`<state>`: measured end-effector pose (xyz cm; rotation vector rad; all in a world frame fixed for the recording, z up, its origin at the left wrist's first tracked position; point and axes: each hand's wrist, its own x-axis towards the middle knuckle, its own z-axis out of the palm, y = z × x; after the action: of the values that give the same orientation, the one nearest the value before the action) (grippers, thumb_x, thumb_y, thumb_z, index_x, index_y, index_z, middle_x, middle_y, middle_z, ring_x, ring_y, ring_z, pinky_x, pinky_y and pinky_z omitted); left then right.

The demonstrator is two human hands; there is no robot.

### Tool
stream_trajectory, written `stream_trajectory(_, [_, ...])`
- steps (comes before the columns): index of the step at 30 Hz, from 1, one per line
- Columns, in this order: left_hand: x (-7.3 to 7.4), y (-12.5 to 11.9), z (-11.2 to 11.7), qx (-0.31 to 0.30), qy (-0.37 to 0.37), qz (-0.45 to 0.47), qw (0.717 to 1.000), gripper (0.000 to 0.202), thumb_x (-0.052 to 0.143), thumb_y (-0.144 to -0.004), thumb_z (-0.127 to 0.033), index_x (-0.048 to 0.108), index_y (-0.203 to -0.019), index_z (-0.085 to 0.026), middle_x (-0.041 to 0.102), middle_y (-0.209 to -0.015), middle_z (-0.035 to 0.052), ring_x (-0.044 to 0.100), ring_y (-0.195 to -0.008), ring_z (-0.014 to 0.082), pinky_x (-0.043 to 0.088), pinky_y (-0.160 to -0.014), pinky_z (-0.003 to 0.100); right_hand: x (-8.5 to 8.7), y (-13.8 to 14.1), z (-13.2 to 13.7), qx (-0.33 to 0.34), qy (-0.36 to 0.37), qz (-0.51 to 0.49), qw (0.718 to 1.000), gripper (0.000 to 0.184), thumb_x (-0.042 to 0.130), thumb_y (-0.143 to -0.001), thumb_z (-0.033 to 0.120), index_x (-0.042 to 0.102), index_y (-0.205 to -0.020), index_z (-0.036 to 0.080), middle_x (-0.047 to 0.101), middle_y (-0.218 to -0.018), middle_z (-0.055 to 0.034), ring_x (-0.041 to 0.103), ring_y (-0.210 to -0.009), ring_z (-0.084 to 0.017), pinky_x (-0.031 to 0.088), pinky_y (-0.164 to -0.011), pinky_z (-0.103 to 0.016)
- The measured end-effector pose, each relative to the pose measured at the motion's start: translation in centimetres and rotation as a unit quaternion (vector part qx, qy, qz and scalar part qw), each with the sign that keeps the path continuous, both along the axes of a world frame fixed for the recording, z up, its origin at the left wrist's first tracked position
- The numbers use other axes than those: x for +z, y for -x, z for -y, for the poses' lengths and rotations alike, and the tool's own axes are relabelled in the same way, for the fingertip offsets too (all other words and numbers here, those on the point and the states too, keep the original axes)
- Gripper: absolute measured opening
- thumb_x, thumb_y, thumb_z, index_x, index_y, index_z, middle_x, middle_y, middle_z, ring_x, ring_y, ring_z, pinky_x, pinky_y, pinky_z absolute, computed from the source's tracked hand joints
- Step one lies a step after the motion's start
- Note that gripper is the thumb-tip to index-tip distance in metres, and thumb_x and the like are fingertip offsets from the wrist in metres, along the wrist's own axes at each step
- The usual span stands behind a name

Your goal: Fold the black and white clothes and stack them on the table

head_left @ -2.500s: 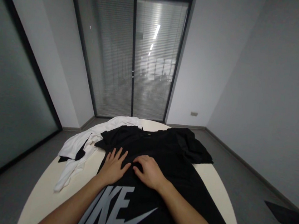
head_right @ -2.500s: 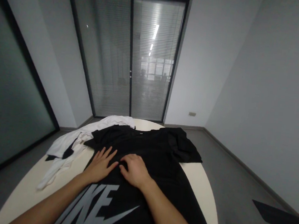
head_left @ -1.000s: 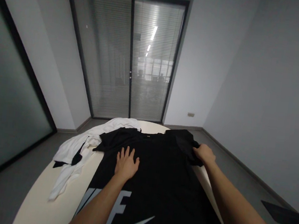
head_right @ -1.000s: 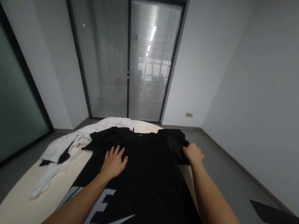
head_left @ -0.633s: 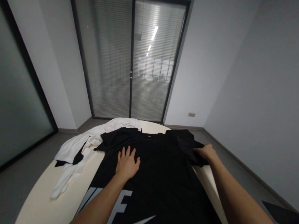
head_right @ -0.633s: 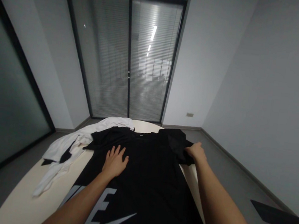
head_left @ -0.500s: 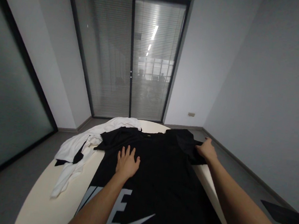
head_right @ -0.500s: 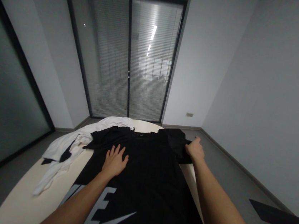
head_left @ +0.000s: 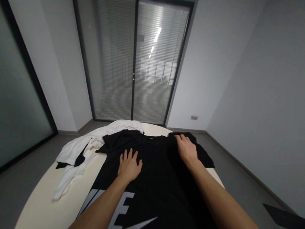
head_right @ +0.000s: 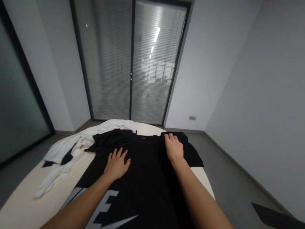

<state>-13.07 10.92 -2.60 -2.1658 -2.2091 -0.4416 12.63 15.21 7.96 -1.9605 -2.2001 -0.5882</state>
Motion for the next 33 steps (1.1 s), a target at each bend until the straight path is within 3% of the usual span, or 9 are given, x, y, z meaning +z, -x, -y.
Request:
stream_trajectory(9, [0.5,-0.1,0.2,-0.001,0.005,0.001,1.0,0.059,0.042,-0.097,-0.045,0.049,-0.149,-0.019,0.037,-0.16,0.0126,0.029,-0.149,0.0367,0.023,-0.12,0.053,-3.3,2.8,0.7,0.0,0.083,0.044,0.996,0.056,0.035,-0.097,0.006,0.04,-0.15,0.022,0.062,-0.125,-0.0163,0.062,-0.108,-0.027,0.047,-0.083,-0.035])
stream_trajectory(13, [0.4,0.0,0.2,-0.001,0.006,0.003,1.0,0.059,0.041,-0.097,-0.046,0.049,-0.149,-0.019,0.036,-0.16,0.0119,0.028,-0.149,0.0364,0.022,-0.12,0.053,-3.9,2.9,1.2,-0.016,0.1,0.021,0.995,0.039,0.045,-0.097,0.015,0.055,-0.135,0.017,0.063,-0.122,-0.0169,0.062,-0.109,-0.029,0.048,-0.083,-0.036])
stream_trajectory(16, [0.4,0.0,0.1,-0.004,0.011,0.006,1.0,0.06,0.04,-0.097,-0.046,0.047,-0.15,-0.019,0.035,-0.161,0.012,0.027,-0.15,0.0364,0.021,-0.121,0.053,-3.1,2.6,1.2,-0.05,0.104,-0.04,0.993,0.027,0.045,-0.099,0.023,0.062,-0.119,0.016,0.065,-0.117,-0.0173,0.064,-0.106,-0.028,0.05,-0.077,-0.032])
stream_trajectory(20, [0.3,0.1,0.0,-0.005,0.015,0.003,1.0,0.059,0.04,-0.097,-0.046,0.048,-0.149,-0.019,0.035,-0.161,0.0121,0.027,-0.15,0.0365,0.022,-0.12,0.053,-1.6,0.4,0.0,-0.122,0.057,-0.098,0.986,0.031,0.043,-0.097,0.017,0.062,-0.121,0.016,0.064,-0.12,-0.019,0.064,-0.109,-0.028,0.052,-0.079,-0.034])
stream_trajectory(22, [0.2,0.1,0.0,-0.003,0.011,0.001,1.0,0.059,0.04,-0.097,-0.047,0.048,-0.149,-0.02,0.035,-0.161,0.0116,0.027,-0.149,0.0364,0.023,-0.12,0.053,-1.5,-1.5,-0.9,-0.171,0.057,-0.126,0.976,0.034,0.051,-0.095,0.028,0.063,-0.122,0.011,0.062,-0.123,-0.0229,0.061,-0.116,-0.033,0.053,-0.084,-0.039])
stream_trajectory(24, [0.1,0.1,-0.1,0.0,0.007,0.0,1.0,0.059,0.04,-0.097,-0.047,0.048,-0.149,-0.02,0.035,-0.161,0.0113,0.028,-0.149,0.0364,0.023,-0.12,0.053,-2.0,-3.6,-1.8,-0.203,0.11,-0.17,0.958,0.044,0.058,-0.091,0.042,0.066,-0.119,0.008,0.064,-0.121,-0.0241,0.063,-0.114,-0.036,0.053,-0.086,-0.043])
stream_trajectory(26, [0.0,0.1,-0.1,-0.001,0.006,0.002,1.0,0.059,0.041,-0.097,-0.047,0.049,-0.149,-0.02,0.035,-0.161,0.0116,0.028,-0.149,0.0367,0.022,-0.12,0.053,-2.7,-5.4,-2.6,-0.188,0.18,-0.211,0.942,0.043,0.06,-0.089,0.046,0.072,-0.108,0.009,0.07,-0.109,-0.0218,0.069,-0.104,-0.034,0.054,-0.082,-0.04])
stream_trajectory(29, [-0.1,0.1,-0.1,-0.003,0.007,0.005,1.0,0.06,0.042,-0.096,-0.047,0.048,-0.149,-0.019,0.036,-0.161,0.0123,0.028,-0.149,0.0373,0.022,-0.12,0.054,-3.8,-7.0,-3.5,-0.14,0.202,-0.24,0.939,0.034,0.063,-0.09,0.042,0.076,-0.096,0.012,0.074,-0.098,-0.018,0.072,-0.098,-0.031,0.053,-0.08,-0.035])
stream_trajectory(33, [-0.1,0.0,-0.1,-0.004,0.003,0.008,1.0,0.059,0.042,-0.097,-0.046,0.048,-0.149,-0.02,0.036,-0.16,0.0123,0.027,-0.149,0.0373,0.022,-0.12,0.053,-4.2,-7.3,-3.8,-0.131,0.18,-0.239,0.945,0.033,0.06,-0.093,0.039,0.073,-0.106,0.011,0.073,-0.109,-0.0186,0.07,-0.106,-0.029,0.051,-0.083,-0.032])
